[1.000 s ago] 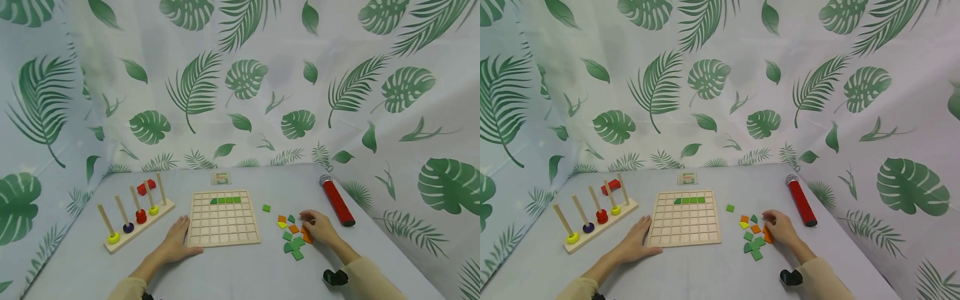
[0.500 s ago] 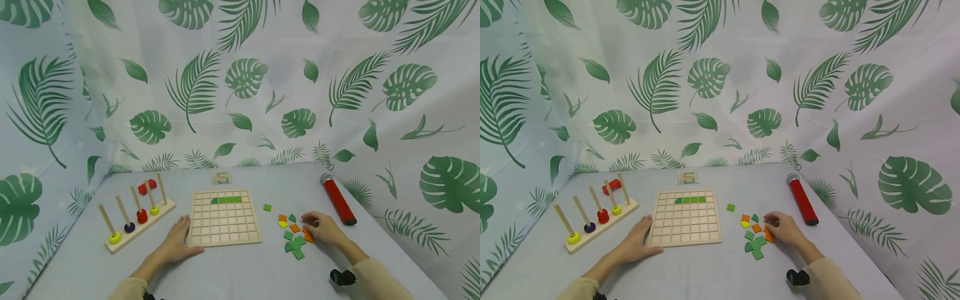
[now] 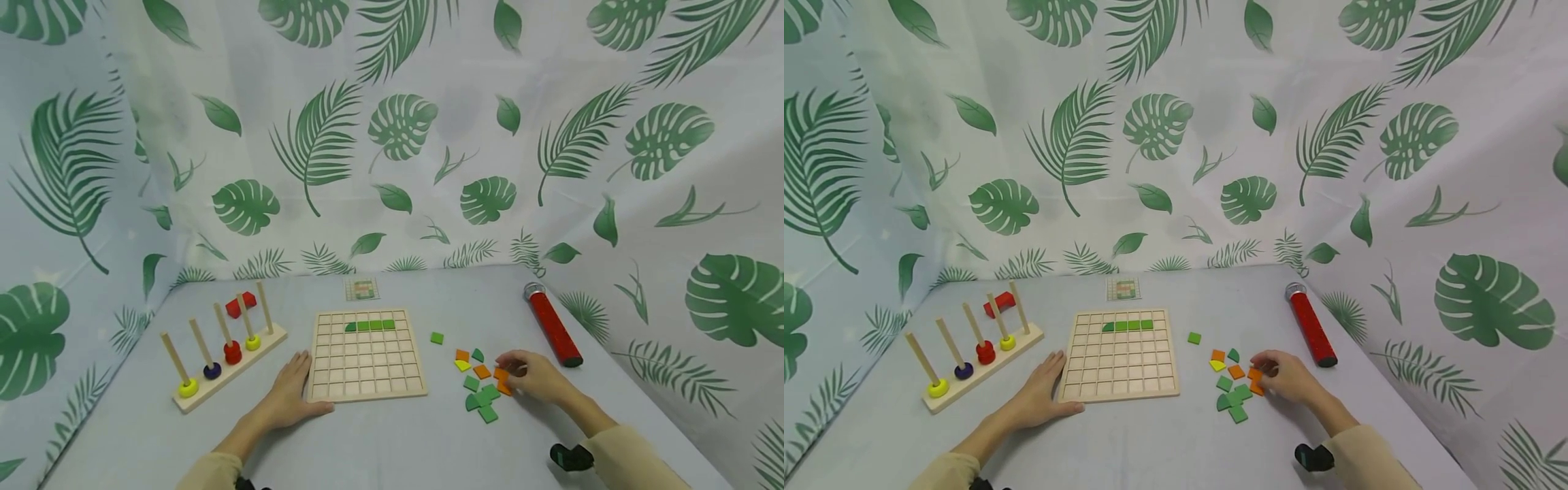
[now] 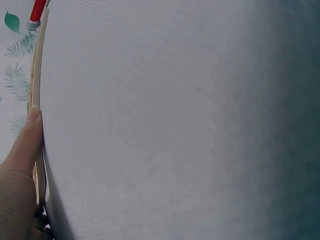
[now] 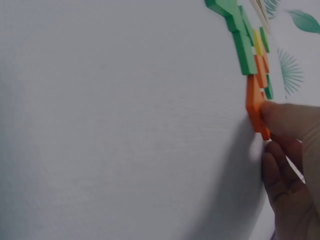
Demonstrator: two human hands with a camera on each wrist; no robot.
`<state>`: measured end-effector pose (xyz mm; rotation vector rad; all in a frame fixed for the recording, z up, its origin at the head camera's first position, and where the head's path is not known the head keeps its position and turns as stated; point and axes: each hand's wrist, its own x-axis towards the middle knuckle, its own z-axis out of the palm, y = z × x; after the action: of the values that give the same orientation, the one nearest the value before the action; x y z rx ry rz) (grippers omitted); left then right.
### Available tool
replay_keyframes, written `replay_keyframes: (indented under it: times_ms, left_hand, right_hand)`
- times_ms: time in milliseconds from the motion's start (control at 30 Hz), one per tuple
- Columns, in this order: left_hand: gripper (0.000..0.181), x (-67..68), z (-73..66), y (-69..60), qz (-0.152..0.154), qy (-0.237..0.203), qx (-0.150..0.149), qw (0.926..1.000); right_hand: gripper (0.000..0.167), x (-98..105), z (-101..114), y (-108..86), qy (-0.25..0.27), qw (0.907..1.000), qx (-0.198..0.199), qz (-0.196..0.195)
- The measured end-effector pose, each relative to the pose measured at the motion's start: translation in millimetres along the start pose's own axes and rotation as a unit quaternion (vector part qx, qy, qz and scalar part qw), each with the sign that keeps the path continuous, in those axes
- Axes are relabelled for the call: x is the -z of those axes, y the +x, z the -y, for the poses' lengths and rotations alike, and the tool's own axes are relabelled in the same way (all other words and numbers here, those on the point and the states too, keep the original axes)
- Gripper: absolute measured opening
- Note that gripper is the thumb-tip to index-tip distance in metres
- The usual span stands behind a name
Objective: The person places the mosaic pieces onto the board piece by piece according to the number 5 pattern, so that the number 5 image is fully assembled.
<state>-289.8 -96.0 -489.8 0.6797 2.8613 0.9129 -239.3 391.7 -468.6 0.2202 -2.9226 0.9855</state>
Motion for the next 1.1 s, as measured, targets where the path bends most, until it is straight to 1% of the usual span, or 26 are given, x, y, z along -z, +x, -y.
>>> replay_keyframes:
  times_ms: [167,333,567,633,767,900,967,1100]
  left_hand:
    - [0.111,1.0,-1.0,-0.3,0.0,-0.004,-0.011,0.9999]
    - [0.111,2.1,-1.9,-1.5,0.0,-0.006,-0.014,0.9999]
    - [0.111,1.5,-1.7,-1.5,0.001,-0.005,-0.01,0.9999]
    - [0.111,1.0,-1.3,-1.5,0.002,-0.006,-0.008,1.0]
    - [0.112,0.6,0.0,-1.6,0.002,-0.006,-0.004,1.0]
    - [0.112,0.7,1.1,-0.7,0.003,-0.004,-0.003,1.0]
    - [0.112,0.1,2.1,0.1,0.003,-0.003,-0.004,1.0]
    - [0.112,-1.0,2.7,0.7,0.003,-0.003,-0.006,1.0]
  right_hand:
    - [0.021,-4,3,1.0,-0.027,0.9989,0.014,-0.036]
    - [0.019,-8,5,4.9,-0.023,0.9988,0.012,-0.041]
    - [0.021,-16,11,10.1,-0.056,0.9968,0.012,-0.057]
    - [0.022,-19,12,11.3,-0.057,0.9964,0.008,-0.063]
    - [0.025,-19,16,14.0,-0.043,0.9974,-0.001,-0.058]
    - [0.028,-14,20,20.3,-0.015,0.9982,-0.016,-0.057]
    - [0.029,-13,23,24.9,-0.009,0.9975,-0.02,-0.067]
    - [0.029,-16,33,35.3,-0.01,0.9959,-0.003,-0.089]
